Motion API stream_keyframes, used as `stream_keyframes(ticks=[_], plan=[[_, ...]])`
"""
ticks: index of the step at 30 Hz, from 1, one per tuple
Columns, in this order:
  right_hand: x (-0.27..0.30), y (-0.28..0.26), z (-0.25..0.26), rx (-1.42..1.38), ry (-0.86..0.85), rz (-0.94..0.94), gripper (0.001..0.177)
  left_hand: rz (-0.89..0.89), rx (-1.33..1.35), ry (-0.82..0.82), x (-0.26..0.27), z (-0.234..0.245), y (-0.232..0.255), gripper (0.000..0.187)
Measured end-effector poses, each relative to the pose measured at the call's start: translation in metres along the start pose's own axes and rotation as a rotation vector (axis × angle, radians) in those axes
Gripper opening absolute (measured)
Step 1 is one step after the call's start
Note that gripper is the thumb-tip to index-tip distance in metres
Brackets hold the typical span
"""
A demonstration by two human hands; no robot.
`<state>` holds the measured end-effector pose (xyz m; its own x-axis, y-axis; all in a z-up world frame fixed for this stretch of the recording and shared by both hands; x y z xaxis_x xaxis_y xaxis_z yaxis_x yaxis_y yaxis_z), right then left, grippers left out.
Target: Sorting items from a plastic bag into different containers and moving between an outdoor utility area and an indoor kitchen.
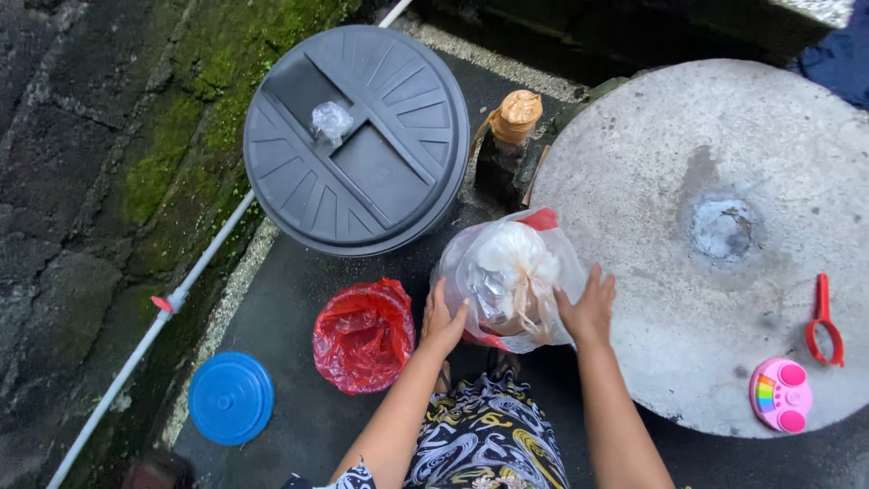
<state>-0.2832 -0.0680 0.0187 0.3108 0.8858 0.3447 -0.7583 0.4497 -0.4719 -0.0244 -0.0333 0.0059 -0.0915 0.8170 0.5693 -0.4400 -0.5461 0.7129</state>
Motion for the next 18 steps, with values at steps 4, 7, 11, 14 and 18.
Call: stream_keyframes(ticks=[4,7,11,14,18], plan=[[0.012,-0.023,-0.028,-0.297,0.011,-0.034,0.078,-0.126,0.14,0.009,0.007,-0.009,0.036,0.066],[0.031,-0.045,-0.041,-0.825,0.065,-0.101,0.068,-0.259,0.388,-0.097,-0.003,-0.047,0.05,0.068],[0.081,-0.119,-0.02,-1.097,-0.127,0.055,0.067,-0.786,0.308,0.046,0.005,-0.034,0.106,0.048],[0.117,-0.167,0.007,-1.316,-0.29,0.198,0.067,-0.564,0.584,-0.017,-0.056,-0.024,0.061,0.059],[0.166,-0.202,0.071,-1.187,-0.084,0.584,0.065,-0.352,0.891,-0.231,-0.046,-0.04,0.074,0.06]])
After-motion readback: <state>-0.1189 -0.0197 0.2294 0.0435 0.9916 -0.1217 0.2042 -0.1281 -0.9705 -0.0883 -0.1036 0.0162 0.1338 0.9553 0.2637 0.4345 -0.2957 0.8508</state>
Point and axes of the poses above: each hand's wrist, its own x-axis away from the middle knuckle, its own z-axis out of the back of the hand, y = z × x, the point moved 8 cm from there along -x, towards the middle knuckle, and after that the axes turned 1 degree about x, right-handed, at the moved point
